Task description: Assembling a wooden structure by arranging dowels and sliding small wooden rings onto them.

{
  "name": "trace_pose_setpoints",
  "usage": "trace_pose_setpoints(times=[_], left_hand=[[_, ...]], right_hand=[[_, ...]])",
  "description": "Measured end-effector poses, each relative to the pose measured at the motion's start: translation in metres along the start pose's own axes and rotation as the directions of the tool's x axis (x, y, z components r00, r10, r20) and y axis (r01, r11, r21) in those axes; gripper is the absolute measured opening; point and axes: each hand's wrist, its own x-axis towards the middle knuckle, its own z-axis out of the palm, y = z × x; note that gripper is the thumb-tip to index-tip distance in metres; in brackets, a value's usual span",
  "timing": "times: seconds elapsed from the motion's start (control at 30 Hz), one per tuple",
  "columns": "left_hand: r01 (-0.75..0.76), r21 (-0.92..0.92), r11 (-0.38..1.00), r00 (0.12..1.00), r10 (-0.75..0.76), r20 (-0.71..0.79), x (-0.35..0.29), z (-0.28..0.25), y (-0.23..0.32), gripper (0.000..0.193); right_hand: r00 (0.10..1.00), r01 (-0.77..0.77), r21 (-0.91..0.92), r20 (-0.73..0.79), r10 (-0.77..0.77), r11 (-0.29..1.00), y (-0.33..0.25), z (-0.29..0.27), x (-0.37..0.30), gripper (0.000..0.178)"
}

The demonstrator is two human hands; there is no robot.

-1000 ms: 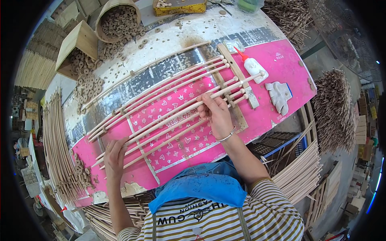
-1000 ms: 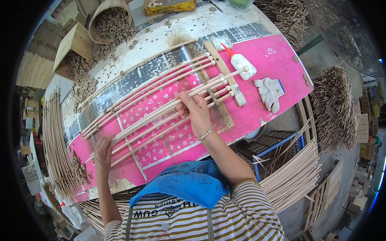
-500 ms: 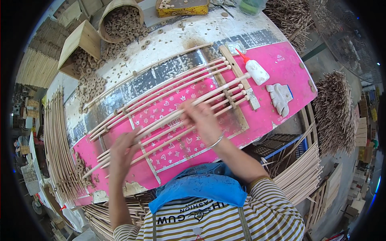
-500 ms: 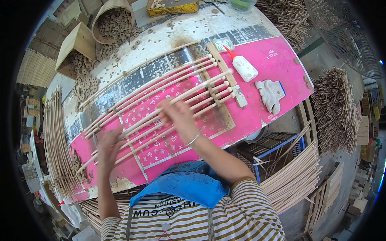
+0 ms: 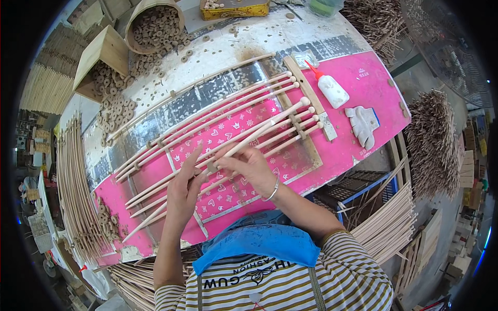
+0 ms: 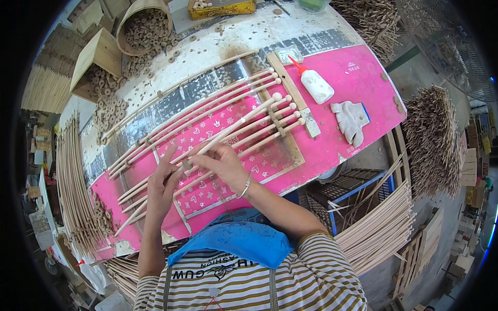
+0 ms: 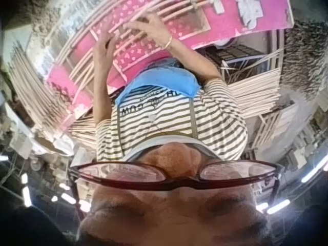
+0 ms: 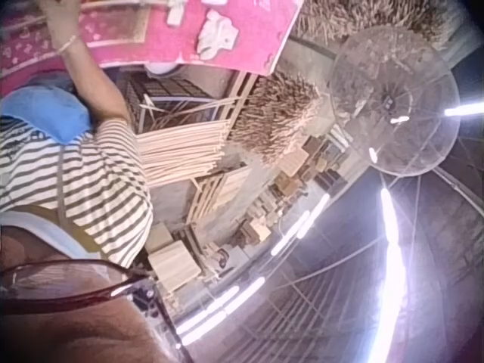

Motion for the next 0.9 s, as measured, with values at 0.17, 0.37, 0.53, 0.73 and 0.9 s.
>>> trace_pose_setpoints(times=[0.17, 0.37, 0.53, 0.73, 0.9], left_hand=[[0.034, -0.168, 0.985, 0.999, -0.037, -0.015, -0.007, -0.003, -0.013, 0.062], [0.077, -0.112, 0.991, 0.997, -0.079, -0.010, -0.012, -0.007, -0.004, 0.061], [0.013, -0.142, 0.990, 0.999, -0.018, -0.032, -0.020, -0.016, -0.020, 0.058], [0.160, -0.150, 0.976, 0.987, -0.155, 0.044, -0.021, -0.018, -0.012, 0.041], [0.105, -0.091, 0.990, 0.994, -0.101, 0.045, -0.020, -0.019, -0.021, 0.033]], right_hand=[[0.989, -0.020, -0.085, 0.141, 0.032, 0.996, -0.001, 0.007, 0.005, 0.054], [0.996, -0.087, 0.038, -0.004, 0.087, 0.996, 0.001, 0.003, 0.003, 0.034], [0.983, 0.065, -0.019, -0.173, -0.067, 0.998, -0.023, -0.038, -0.001, 0.029], [0.960, 0.062, -0.215, -0.253, -0.117, 0.975, -0.031, -0.058, -0.003, 0.029], [0.972, 0.109, 0.005, -0.212, -0.106, 0.994, -0.046, -0.044, -0.008, 0.025]])
